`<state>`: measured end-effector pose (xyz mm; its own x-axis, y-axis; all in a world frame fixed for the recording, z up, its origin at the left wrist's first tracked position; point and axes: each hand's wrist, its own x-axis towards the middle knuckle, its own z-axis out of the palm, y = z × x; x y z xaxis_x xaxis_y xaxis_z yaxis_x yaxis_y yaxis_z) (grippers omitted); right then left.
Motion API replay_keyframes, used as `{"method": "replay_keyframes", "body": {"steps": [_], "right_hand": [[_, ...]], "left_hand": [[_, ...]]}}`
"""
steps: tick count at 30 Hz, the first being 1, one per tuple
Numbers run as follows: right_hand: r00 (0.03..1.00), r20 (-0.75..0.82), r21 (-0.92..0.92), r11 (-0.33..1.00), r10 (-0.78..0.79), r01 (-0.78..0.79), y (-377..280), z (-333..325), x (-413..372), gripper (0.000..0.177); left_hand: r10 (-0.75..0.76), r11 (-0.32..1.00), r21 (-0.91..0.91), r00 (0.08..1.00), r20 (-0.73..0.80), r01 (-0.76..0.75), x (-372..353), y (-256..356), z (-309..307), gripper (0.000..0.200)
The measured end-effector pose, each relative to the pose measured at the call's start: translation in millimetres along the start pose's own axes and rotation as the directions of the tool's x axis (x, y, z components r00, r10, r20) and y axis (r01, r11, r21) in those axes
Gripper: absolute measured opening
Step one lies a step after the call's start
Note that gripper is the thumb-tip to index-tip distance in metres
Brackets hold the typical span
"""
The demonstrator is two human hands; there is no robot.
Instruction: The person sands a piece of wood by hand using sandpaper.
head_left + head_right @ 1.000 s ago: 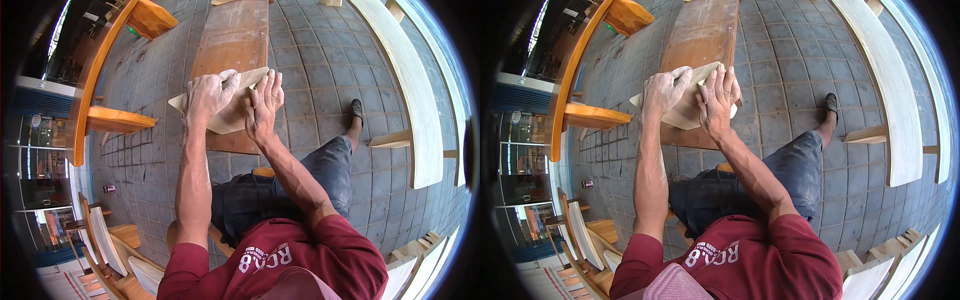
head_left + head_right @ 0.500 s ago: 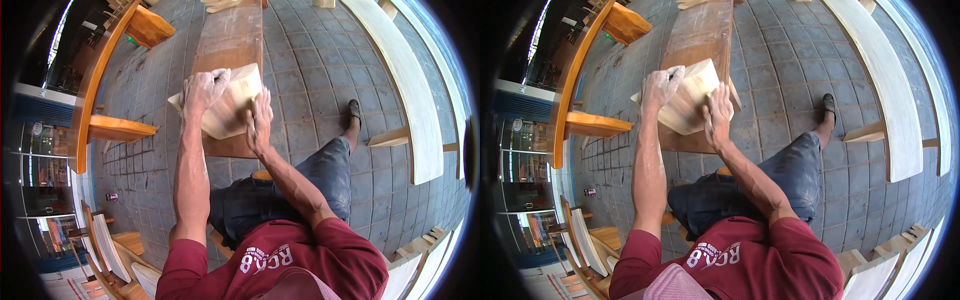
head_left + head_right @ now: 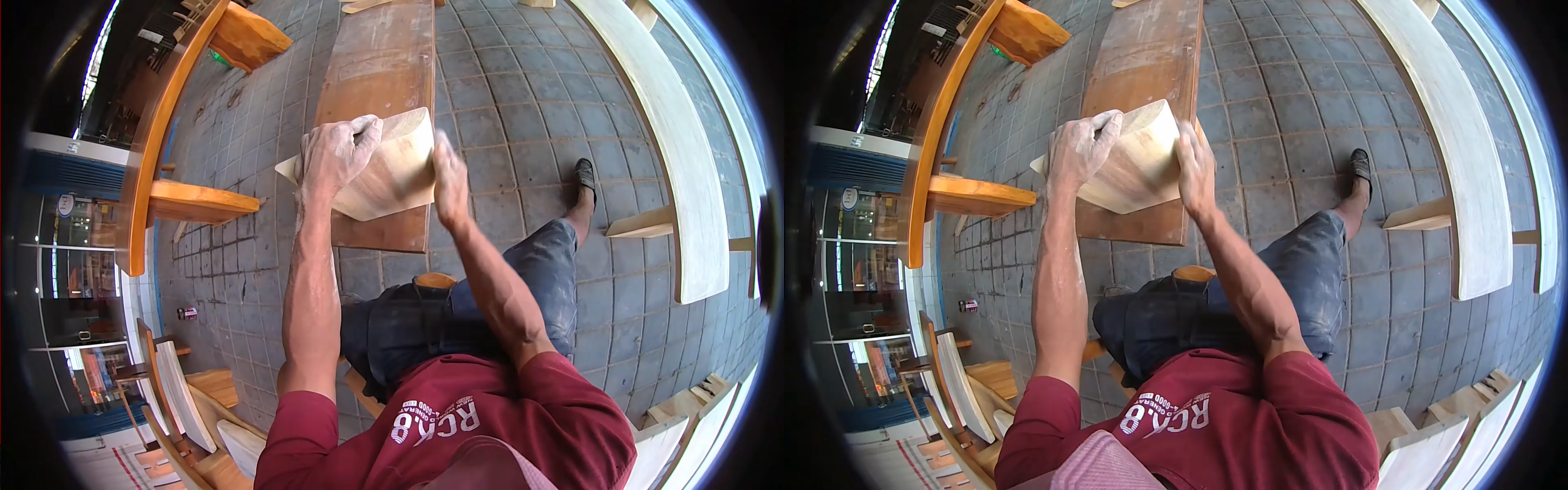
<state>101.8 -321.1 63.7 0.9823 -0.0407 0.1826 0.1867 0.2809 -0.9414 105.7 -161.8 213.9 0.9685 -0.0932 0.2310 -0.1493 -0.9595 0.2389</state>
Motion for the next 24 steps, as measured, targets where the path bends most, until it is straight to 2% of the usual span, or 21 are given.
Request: {"method": "replay_keyframes", "body": {"steps": [1,2,3,4,7,9,11,13,15,16,17,19,21,22,24], "right_hand": [[0.997,0.05,0.067,0.996,-0.054,0.05,-19.1,-0.7,13.8,0.049],[0.989,0.145,0.244,0.97,-0.036,0.0,-36.7,-2.2,26.1,0.049],[0.97,0.239,0.407,0.911,-0.037,-0.065,-48.4,-4.5,33.4,0.048],[0.941,0.332,0.524,0.818,0.062,-0.239,-52.0,-7.8,34.3,0.05],[0.941,0.332,0.281,0.944,0.07,-0.17,7.1,-20.2,21.3,0.052],[0.923,0.339,0.016,0.98,0.182,-0.199,49.4,-40.0,1.9,0.055],[0.93,0.25,0.036,0.958,0.269,-0.286,70.8,-41.6,-10.4,0.056],[0.947,0.269,0.089,0.974,0.176,-0.207,45.6,-36.4,-0.6,0.058],[0.962,0.268,0.144,0.984,0.06,-0.101,-11.3,-29.0,11.5,0.059],[0.937,0.347,0.223,0.973,-0.029,-0.053,-25.9,-29.8,22.4,0.057],[0.947,0.315,0.371,0.926,-0.061,-0.064,-48.8,-19.4,22.7,0.056],[0.945,0.325,0.237,0.97,-0.019,-0.062,-55.0,-18.2,22.9,0.054],[0.943,0.334,0.064,0.997,0.008,-0.031,-8.6,-27.4,19.2,0.051],[0.953,0.291,0.14,0.982,0.078,-0.123,17.7,-30.9,10.1,0.043],[0.935,0.326,0.146,0.97,0.139,-0.195,27.2,-43.6,-0.3,0.038]], "left_hand": [[0.013,1.0,-0.017,1.0,-0.005,-0.013,-4.4,3.1,-0.6,0.044],[0.027,0.999,-0.033,1.0,-0.011,-0.028,-8.1,6.7,-1.6,0.043],[0.043,0.998,-0.049,0.999,-0.018,-0.044,-11.4,8.5,-2.2,0.042],[0.059,0.997,-0.048,0.997,-0.046,-0.061,-14.6,7.9,-1.4,0.041],[0.09,0.994,-0.046,0.989,-0.116,-0.096,-19.5,3.7,2.5,0.039],[0.093,0.994,-0.047,0.988,-0.121,-0.099,-21.4,3.8,3.5,0.039],[0.064,0.997,-0.04,0.993,-0.104,-0.068,-18.9,6.4,1.1,0.038],[0.046,0.999,-0.02,0.997,-0.056,-0.047,-18.4,7.6,0.9,0.038],[0.036,0.999,0.002,0.999,-0.004,-0.036,-14.0,8.7,-2.7,0.037],[0.089,0.996,0.002,0.996,-0.008,-0.089,-12.8,6.0,-2.7,0.038],[0.08,0.997,-0.014,0.997,0.003,-0.08,-13.1,5.9,-1.4,0.038],[0.07,0.997,-0.036,0.997,0.013,-0.07,-11.7,6.8,-3.3,0.038],[0.041,0.998,-0.049,0.998,0.051,-0.038,-9.9,7.9,-5.3,0.039],[0.053,0.997,-0.058,0.997,0.057,-0.05,-8.2,7.1,-4.8,0.039],[0.12,0.991,-0.063,0.99,0.07,-0.116,-3.8,2.5,-3.5,0.039]]}}
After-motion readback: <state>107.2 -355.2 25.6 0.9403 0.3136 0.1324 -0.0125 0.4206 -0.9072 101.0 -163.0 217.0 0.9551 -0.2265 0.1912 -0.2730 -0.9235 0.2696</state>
